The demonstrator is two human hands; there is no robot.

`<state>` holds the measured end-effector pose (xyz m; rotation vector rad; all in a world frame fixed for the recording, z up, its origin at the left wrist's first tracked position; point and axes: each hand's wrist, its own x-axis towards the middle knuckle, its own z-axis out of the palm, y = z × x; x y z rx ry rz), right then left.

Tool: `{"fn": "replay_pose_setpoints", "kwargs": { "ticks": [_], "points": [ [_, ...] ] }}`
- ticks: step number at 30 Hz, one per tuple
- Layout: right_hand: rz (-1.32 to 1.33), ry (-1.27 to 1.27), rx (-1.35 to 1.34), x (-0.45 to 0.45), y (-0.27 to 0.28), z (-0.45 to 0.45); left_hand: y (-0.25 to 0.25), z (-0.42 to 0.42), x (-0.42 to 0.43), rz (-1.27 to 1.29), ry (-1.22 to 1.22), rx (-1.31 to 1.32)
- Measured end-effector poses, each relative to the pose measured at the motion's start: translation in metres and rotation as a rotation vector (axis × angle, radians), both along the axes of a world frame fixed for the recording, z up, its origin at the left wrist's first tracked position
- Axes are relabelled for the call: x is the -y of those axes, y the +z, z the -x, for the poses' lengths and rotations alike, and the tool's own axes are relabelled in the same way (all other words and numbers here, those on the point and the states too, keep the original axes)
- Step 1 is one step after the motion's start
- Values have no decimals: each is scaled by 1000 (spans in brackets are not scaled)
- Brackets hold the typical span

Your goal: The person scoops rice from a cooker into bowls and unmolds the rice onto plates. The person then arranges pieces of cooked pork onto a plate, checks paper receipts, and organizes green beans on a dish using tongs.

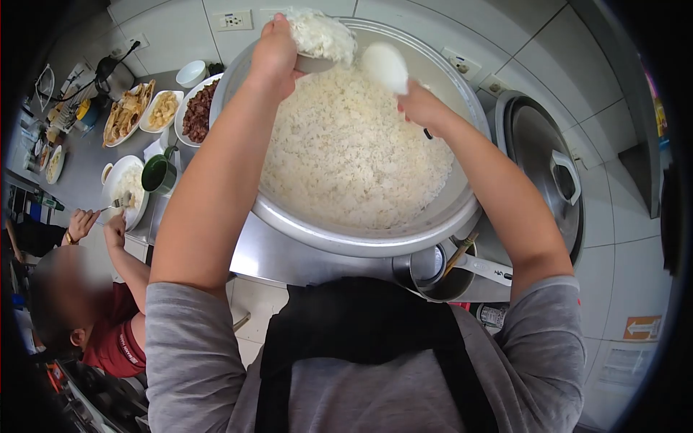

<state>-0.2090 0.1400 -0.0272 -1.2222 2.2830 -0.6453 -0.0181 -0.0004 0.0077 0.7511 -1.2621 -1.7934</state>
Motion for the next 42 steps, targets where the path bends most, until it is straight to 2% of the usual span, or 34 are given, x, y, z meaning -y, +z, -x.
{"fn": "replay_pose_setpoints", "kwargs": {
  "ticks": [1,3,7,9,12,14,16,18,20,22,23,25,26,28,30,32,33,35,36,38,39,40,41,42],
  "points": [
    [-246,32,47,4,-11,7,2,0,-2,8,0,-3],
    [-314,330,-322,24,-52,7,8,-1,-6,18,-5,-3],
    [-291,471,-305,7,-65,-87,15,-5,-14,71,-75,7],
    [-487,542,-248,-7,-36,-87,12,-7,-14,70,-57,22],
    [-433,779,-505,-48,-14,-85,8,-3,-6,40,106,35],
    [-454,840,-552,-62,8,-91,-1,4,7,74,59,-48],
    [-548,849,-460,-67,19,-90,5,0,-2,-9,129,-31],
    [-578,848,-390,-73,17,-86,0,-1,-2,145,24,39],
    [-601,836,-331,-73,15,-76,-1,2,-1,138,-7,-15],
    [-761,929,41,-67,17,-66,2,5,0,137,-34,-71],
    [-753,925,29,-64,21,-59,2,5,-1,135,-36,-55],
    [-1026,720,415,-59,33,-45,3,2,-6,145,-42,-41],
    [-1015,715,405,-58,42,-39,4,0,-8,108,-46,-22],
    [-763,578,637,-58,75,-29,5,4,-6,81,-54,-19],
    [-509,531,628,-51,120,-25,-1,5,-3,143,-32,-13],
    [-213,381,463,-41,145,-22,4,4,-9,134,-36,-6],
    [-210,375,456,-34,148,-23,7,4,-12,122,-41,8],
    [202,247,51,-17,146,-37,6,7,-12,90,-45,-17],
    [204,245,44,-12,141,-47,5,7,-12,55,-40,-35],
    [-8,197,-604,-4,121,-71,8,4,-14,11,-65,-74],
    [-8,204,-612,-3,99,-80,9,2,-14,-36,-88,-107],
    [3,248,-793,-5,71,-88,8,1,-13,-38,-81,-113],
    [12,293,-970,-5,53,-91,5,1,-11,43,-34,-5],
    [8,300,-971,-3,46,-91,1,0,-9,123,12,107]
  ]
}}
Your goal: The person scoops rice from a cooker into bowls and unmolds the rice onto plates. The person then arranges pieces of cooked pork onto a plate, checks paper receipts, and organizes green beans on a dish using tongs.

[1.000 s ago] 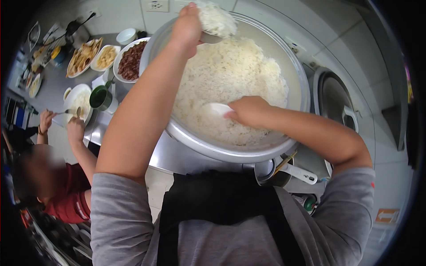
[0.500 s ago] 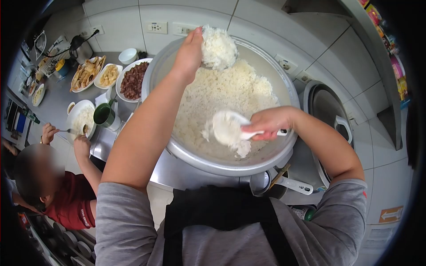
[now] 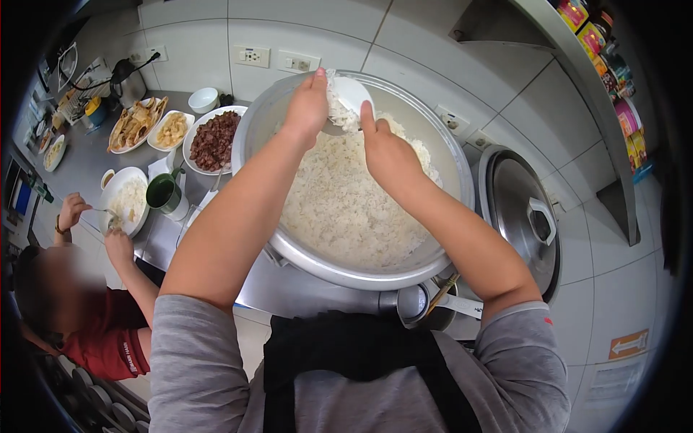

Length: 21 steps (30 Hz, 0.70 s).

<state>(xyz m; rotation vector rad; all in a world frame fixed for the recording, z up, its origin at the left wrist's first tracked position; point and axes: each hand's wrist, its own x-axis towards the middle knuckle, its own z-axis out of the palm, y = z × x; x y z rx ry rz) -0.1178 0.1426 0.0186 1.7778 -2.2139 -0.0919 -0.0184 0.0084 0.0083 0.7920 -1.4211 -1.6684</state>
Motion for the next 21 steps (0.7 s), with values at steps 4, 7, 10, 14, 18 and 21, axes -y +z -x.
{"fn": "replay_pose_setpoints", "kwargs": {
  "ticks": [4,7,10,14,18,21],
  "points": [
    [-30,17,377,-3,16,15,-6,4,10,5,-46,-61],
    [150,-83,493,-8,35,79,-3,5,10,-129,-56,-189],
    [-118,-258,103,-14,8,112,-5,0,12,-156,-70,-235],
    [-547,29,-62,-45,-45,24,2,0,8,-77,-22,-103],
    [-758,229,-32,-77,8,-37,-1,2,3,-58,10,-17],
    [-746,274,113,-85,39,-26,0,5,3,-28,-1,-31]
  ]
}}
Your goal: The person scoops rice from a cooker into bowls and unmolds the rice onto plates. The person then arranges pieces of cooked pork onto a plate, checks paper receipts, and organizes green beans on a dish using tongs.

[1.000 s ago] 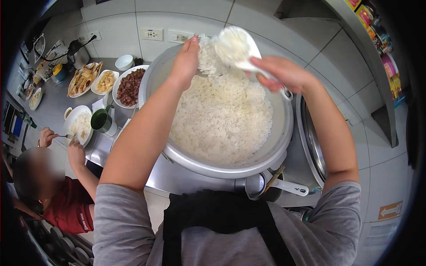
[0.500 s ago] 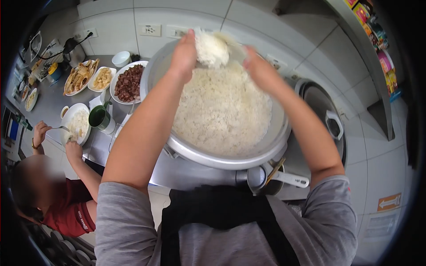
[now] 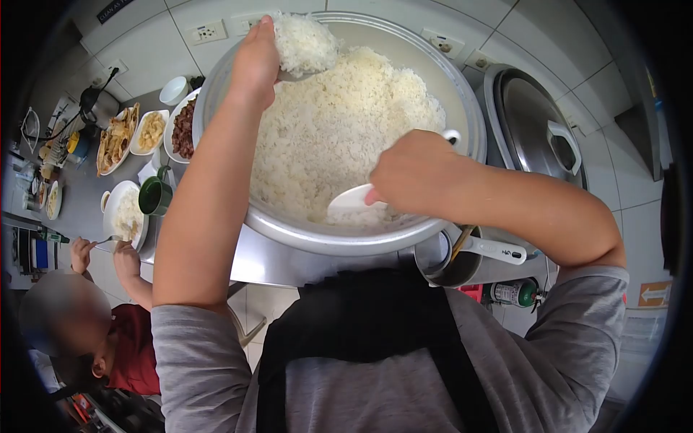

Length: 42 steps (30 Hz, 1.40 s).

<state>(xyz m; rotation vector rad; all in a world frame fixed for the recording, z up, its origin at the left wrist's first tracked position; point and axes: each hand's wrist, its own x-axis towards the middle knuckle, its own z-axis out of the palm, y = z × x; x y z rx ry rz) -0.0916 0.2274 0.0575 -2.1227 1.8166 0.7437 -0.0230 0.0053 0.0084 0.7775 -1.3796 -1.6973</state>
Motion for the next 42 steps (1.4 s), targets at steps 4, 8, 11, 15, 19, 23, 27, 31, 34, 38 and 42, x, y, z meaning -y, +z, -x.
{"fn": "replay_pose_setpoints", "kwargs": {
  "ticks": [4,8,11,15,19,23,27,31,34,38,42],
  "points": [
    [-198,-304,289,3,-3,55,10,-2,-12,-45,-53,-42],
    [24,-627,544,13,35,86,3,2,-5,-11,-48,-12],
    [354,-584,494,29,50,92,2,1,-8,32,-75,-12],
    [1051,-299,88,52,5,77,19,-6,-28,-49,-124,-10],
    [1313,-110,194,56,16,99,22,-10,-30,-133,-202,-30],
    [649,-735,607,46,18,78,5,2,-23,-26,-213,-63],
    [548,-629,551,42,-23,62,-3,1,-34,317,-140,86],
    [412,-674,456,47,-22,45,-5,1,-40,483,-117,214],
    [242,-716,375,60,-17,40,-10,0,-36,501,-157,303],
    [150,-762,251,65,47,61,-6,5,-30,273,-241,215],
    [323,-486,239,32,65,85,2,2,-36,-47,-305,161]
  ]
}}
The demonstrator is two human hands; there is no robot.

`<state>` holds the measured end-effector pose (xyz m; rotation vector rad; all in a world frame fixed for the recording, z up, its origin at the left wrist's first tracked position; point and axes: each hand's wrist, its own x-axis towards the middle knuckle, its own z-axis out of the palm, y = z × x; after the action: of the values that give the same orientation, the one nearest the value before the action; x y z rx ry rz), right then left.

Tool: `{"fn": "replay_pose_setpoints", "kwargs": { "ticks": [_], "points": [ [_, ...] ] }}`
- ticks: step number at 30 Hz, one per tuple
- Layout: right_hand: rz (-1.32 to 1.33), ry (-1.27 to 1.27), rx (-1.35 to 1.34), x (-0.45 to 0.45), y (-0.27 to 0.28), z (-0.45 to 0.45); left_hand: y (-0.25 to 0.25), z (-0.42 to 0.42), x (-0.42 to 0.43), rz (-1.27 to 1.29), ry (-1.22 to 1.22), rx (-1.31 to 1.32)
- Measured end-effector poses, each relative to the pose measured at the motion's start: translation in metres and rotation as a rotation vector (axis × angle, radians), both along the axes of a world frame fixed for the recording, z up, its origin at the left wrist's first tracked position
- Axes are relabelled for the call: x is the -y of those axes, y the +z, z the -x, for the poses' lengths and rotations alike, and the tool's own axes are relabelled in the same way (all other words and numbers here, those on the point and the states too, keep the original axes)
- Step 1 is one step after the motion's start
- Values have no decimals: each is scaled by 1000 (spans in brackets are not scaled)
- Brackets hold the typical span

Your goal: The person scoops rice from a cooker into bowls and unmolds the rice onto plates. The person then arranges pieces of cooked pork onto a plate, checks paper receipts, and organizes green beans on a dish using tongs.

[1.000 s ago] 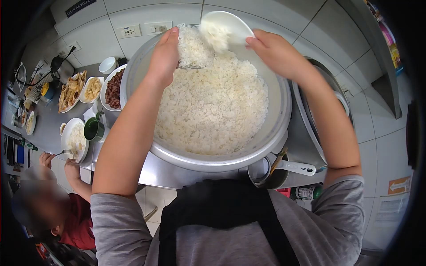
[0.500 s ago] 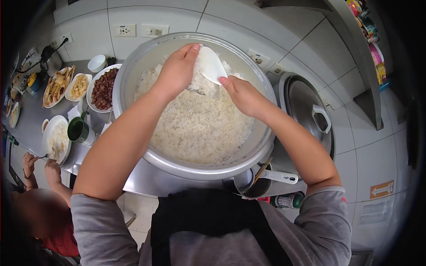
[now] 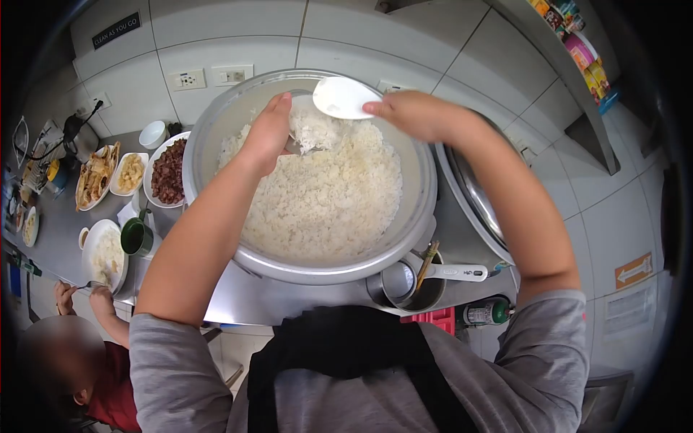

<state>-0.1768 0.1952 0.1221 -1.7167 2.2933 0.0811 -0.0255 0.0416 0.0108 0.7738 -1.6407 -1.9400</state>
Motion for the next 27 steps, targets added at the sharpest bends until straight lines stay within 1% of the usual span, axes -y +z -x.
{"fn": "replay_pose_setpoints", "kwargs": {
  "ticks": [1,3,4,5,6,7,8,10,11,13,14,16,18,19,20,21,22,23,25,26,27],
  "points": [
    [14,-90,-12,-9,7,-28,-1,0,0,-43,-22,-16],
    [201,-61,-79,-20,-33,-40,2,0,-9,-74,-8,-33],
    [197,-61,-91,-19,-43,-47,5,0,-13,-92,4,-39],
    [193,-142,-85,-16,-49,-54,3,1,-13,-93,-1,-52],
    [187,-226,-76,-14,-54,-58,-1,2,-14,78,11,-60],
    [186,-230,-86,-12,-58,-59,-5,4,-14,247,28,-68],
    [204,-246,-78,-10,-62,-60,-8,6,-13,248,22,-74],
    [222,-266,-72,-5,-72,-64,-10,8,-14,497,60,-59],
    [231,-302,-73,-1,-77,-68,-11,7,-13,501,55,-61],
    [253,-336,-83,0,-78,-65,-12,6,-8,619,78,39],
    [253,-288,-56,2,-74,-60,-13,7,-5,632,81,27],
    [255,-234,-64,-3,-55,-52,-12,8,-10,390,78,-165],
    [173,-138,-62,-18,-28,-41,-8,8,-14,385,102,-192],
    [169,-132,-85,-24,-23,-33,-3,4,-18,379,113,-180],
    [273,-263,104,-32,-28,-20,2,0,-19,248,48,-209],
    [376,-394,298,-38,-35,-10,1,2,-19,238,52,-222],
    [315,-568,577,-41,-43,-5,-1,4,-19,280,53,-228],
    [311,-568,571,-41,-52,-3,-4,6,-19,325,51,-229],
    [215,-647,894,-31,-64,-12,-7,9,-21,362,39,-260],
    [247,-653,834,-26,-70,-18,-10,11,-20,403,28,-289],
    [235,-656,832,-22,-73,-25,-12,11,-18,391,31,-286]
  ]
}}
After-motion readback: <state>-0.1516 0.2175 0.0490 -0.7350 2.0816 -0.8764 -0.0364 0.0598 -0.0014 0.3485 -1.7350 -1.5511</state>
